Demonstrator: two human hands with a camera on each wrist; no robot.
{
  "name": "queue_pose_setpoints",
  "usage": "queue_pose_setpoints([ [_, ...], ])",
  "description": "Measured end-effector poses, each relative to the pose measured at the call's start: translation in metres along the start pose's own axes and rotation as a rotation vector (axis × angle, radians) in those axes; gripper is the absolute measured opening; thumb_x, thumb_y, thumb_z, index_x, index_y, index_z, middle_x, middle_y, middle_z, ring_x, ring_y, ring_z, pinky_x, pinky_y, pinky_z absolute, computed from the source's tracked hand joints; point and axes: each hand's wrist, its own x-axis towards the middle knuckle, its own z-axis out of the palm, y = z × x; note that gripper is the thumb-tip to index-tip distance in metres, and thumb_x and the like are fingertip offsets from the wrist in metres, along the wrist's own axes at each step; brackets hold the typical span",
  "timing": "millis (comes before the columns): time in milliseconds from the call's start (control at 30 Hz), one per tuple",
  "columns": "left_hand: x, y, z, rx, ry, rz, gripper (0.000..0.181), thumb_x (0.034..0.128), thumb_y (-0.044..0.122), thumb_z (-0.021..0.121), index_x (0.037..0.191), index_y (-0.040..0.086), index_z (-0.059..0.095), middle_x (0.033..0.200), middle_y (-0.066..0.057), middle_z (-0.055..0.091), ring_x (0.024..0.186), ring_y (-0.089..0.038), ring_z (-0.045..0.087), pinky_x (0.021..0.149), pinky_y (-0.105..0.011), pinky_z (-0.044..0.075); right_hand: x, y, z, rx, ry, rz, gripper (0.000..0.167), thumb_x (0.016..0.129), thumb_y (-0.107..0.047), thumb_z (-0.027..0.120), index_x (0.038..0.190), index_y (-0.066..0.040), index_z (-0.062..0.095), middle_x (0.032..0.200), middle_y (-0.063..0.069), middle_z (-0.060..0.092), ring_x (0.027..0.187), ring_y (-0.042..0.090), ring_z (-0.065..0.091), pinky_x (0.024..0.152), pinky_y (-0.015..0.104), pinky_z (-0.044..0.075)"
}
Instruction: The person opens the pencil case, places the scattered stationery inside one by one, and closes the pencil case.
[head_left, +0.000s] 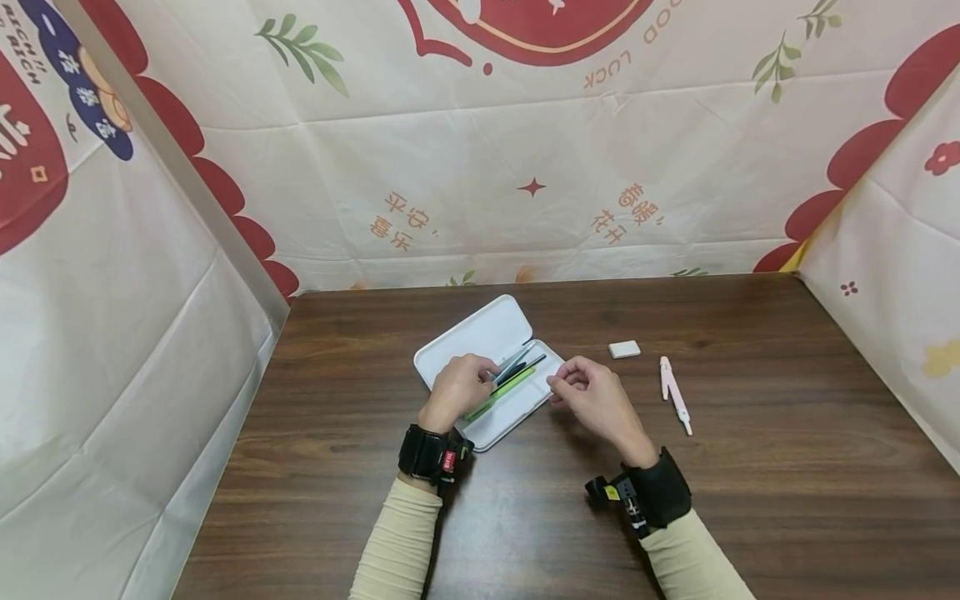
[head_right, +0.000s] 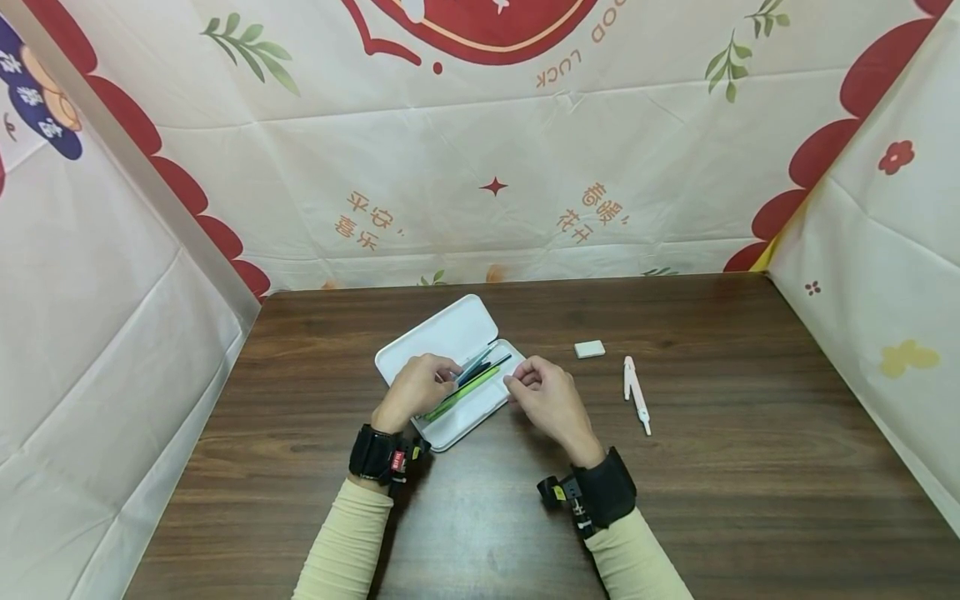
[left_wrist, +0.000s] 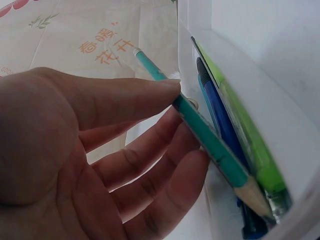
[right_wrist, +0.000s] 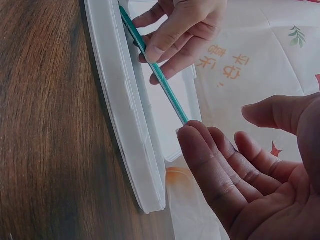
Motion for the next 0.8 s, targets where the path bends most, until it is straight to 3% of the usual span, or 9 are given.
queue_pose_setpoints([
  [467,-0.0004,0.0000,0.0000,0.005,-0.009,0.003,0.024,0.0903,0.010,0.067,0.112,0.012,0.076,0.092,-0.003,0.073,0.069,-0.014,0.057,0.058,-0.025,0.041,0.0000,-0.0014,0.0002,0.007,-0.002,-0.006,0.014,0.096,-0.018,0.065,0.097,-0.004,0.062,0.084,0.017,0.072,0.079,0.035,0.072,0.052,0.025,0.041],
  [800,-0.0005,0.0010,-0.0013,-0.006,-0.039,-0.033,0.022,0.0911,0.011,0.068,0.111,0.014,0.076,0.092,-0.003,0.072,0.069,-0.015,0.058,0.058,-0.026,0.041,0.0008,-0.0010,-0.0004,0.013,-0.002,0.002,0.014,0.095,-0.017,0.065,0.096,-0.004,0.062,0.084,0.017,0.072,0.079,0.035,0.072,0.052,0.025,0.042],
])
